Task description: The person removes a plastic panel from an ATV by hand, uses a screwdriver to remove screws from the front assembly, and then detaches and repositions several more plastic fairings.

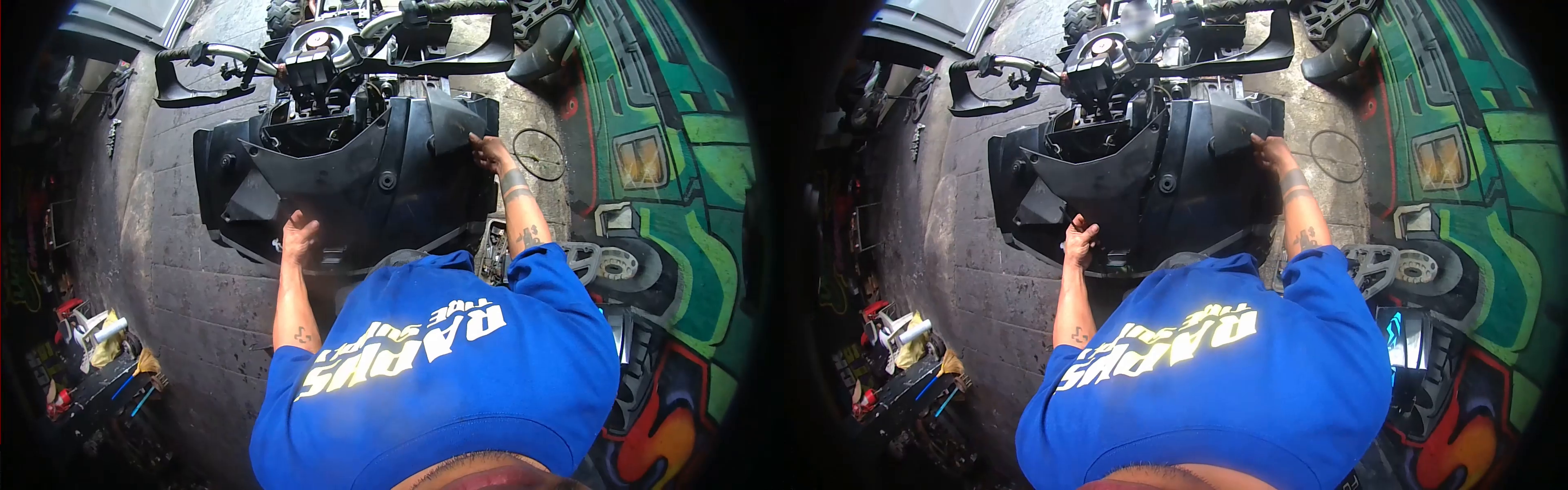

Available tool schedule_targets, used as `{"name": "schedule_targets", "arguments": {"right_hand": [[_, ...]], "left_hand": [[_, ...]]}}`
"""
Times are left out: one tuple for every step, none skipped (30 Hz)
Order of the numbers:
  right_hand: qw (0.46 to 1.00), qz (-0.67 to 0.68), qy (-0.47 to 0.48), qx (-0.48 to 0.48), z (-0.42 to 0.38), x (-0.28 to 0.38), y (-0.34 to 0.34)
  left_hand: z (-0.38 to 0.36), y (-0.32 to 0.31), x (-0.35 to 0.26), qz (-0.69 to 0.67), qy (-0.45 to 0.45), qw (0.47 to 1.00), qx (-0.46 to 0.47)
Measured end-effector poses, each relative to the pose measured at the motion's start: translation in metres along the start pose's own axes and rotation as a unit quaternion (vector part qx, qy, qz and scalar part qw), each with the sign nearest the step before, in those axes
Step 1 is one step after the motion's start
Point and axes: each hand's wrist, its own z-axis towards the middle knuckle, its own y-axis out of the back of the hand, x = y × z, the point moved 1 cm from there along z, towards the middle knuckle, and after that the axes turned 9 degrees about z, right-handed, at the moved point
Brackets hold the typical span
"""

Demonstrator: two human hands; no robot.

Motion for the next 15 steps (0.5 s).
{"name": "schedule_targets", "arguments": {"right_hand": [[0.999, -0.029, -0.02, -0.005, -0.003, -0.004, 0.003], [0.999, -0.032, -0.021, -0.007, -0.006, -0.007, 0.006], [0.999, -0.004, -0.035, 0.017, -0.007, -0.009, 0.009], [0.998, 0.023, -0.049, 0.041, -0.008, -0.011, 0.01], [0.998, 0.018, -0.046, 0.024, -0.008, -0.015, 0.01], [0.999, 0.016, -0.046, 0.025, -0.012, -0.016, 0.007], [0.999, 0.022, -0.032, 0.007, -0.017, -0.019, 0.003], [0.999, 0.029, -0.017, -0.012, -0.023, -0.022, -0.001], [0.999, 0.036, -0.002, -0.032, -0.028, -0.024, -0.003], [0.999, 0.037, -0.001, -0.034, -0.034, -0.028, -0.006], [0.998, 0.056, 0.008, -0.038, -0.04, -0.032, -0.008], [0.996, 0.075, 0.018, -0.042, -0.042, -0.033, -0.01], [0.997, 0.06, 0.01, -0.037, -0.038, -0.037, -0.008], [0.997, 0.061, 0.011, -0.037, -0.034, -0.041, -0.006], [0.997, 0.057, 0.016, -0.043, -0.032, -0.043, -0.006]], "left_hand": [[0.004, 0.0, 0.001, 0.001, 0.017, 1.0, 0.001], [0.006, 0.002, 0.002, 0.004, 0.036, 0.999, 0.001], [0.01, 0.003, 0.002, 0.014, 0.031, 0.999, 0.023], [0.013, 0.005, 0.004, 0.013, 0.031, 0.999, 0.023], [0.016, 0.007, 0.006, 0.006, 0.031, 0.999, 0.019], [0.015, 0.004, 0.002, -0.001, 0.031, 0.999, 0.014], [0.013, 0.003, -0.003, -0.008, 0.024, 1.0, 0.018], [0.01, 0.003, -0.011, -0.008, 0.022, 1.0, 0.019], [0.006, 0.001, -0.02, -0.031, 0.011, 0.999, 0.031], [0.003, -0.002, -0.031, -0.054, 0.001, 0.998, 0.043], [0.002, -0.004, -0.045, -0.078, -0.038, 0.991, 0.097], [0.007, 0.005, -0.05, -0.077, -0.064, 0.989, 0.113], [0.002, -0.001, -0.075, -0.093, -0.064, 0.991, 0.073], [0.005, 0.004, -0.095, -0.006, -0.076, 0.997, 0.014], [0.003, 0.008, -0.124, -0.03, -0.14, 0.988, 0.058]]}}
